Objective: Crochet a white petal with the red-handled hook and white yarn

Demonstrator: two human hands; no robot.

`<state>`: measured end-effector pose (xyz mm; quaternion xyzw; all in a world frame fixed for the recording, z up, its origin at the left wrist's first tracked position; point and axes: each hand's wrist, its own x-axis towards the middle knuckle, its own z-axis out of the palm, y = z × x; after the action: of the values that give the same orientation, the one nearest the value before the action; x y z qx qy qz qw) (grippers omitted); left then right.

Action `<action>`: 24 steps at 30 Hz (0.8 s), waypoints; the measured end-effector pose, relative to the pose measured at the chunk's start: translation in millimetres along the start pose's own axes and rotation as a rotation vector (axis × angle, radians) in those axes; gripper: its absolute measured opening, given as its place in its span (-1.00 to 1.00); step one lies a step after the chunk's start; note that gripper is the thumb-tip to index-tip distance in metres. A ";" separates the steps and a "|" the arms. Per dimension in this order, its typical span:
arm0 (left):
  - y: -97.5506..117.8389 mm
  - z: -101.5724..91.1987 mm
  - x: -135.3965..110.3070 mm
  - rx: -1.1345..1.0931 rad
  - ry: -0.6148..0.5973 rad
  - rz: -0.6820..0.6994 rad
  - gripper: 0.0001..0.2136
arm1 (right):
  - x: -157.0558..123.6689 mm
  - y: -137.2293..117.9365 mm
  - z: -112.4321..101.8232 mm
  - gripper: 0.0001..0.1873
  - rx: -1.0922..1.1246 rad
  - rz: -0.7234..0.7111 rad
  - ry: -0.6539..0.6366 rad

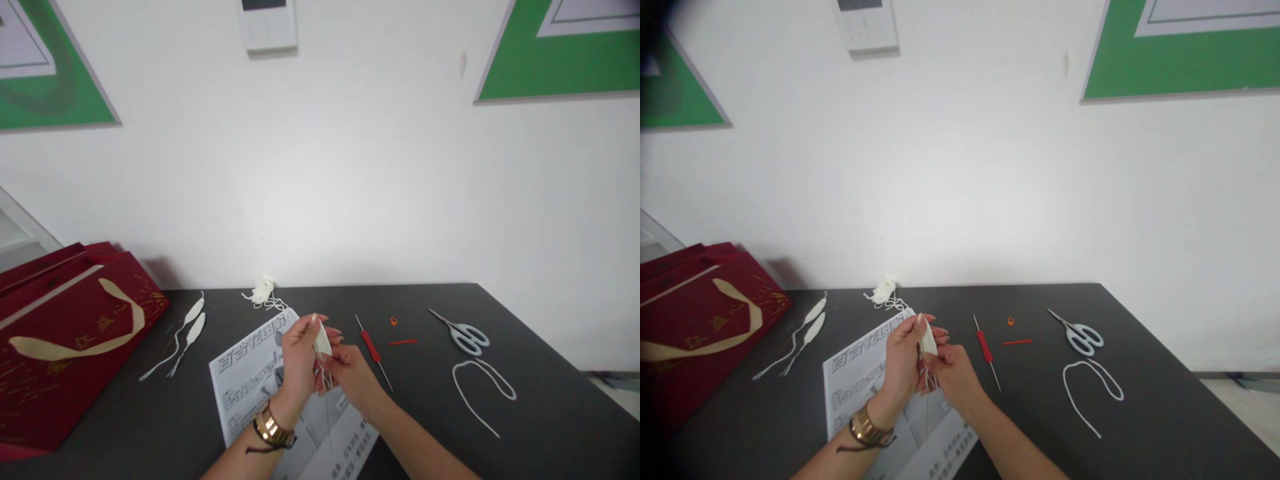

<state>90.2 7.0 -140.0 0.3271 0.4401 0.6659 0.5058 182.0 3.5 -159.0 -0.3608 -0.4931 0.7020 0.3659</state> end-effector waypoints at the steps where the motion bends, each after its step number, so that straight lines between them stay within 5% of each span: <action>1: 1.0 0.4 0.2 0.003 -0.009 0.004 -0.75 | 0.2 0.2 -0.3 -0.44 -0.003 -0.003 0.008; 7: 0.5 1.9 0.2 0.042 -0.142 -0.121 -0.69 | 1.4 -3.2 -9.9 -0.44 -0.002 -0.063 0.100; 16: -6.7 2.7 -3.2 0.076 -0.010 -0.051 -0.71 | 3.1 1.5 -6.3 -0.49 0.021 -0.046 0.060; 24: -3.7 4.9 -4.4 0.028 -0.171 -0.158 -0.67 | 3.0 -13.3 -18.9 -0.56 0.040 -0.099 0.074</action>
<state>97.1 4.4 -141.3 0.3539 0.4293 0.5873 0.5878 199.1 17.5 -151.5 -0.3545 -0.4822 0.6789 0.4253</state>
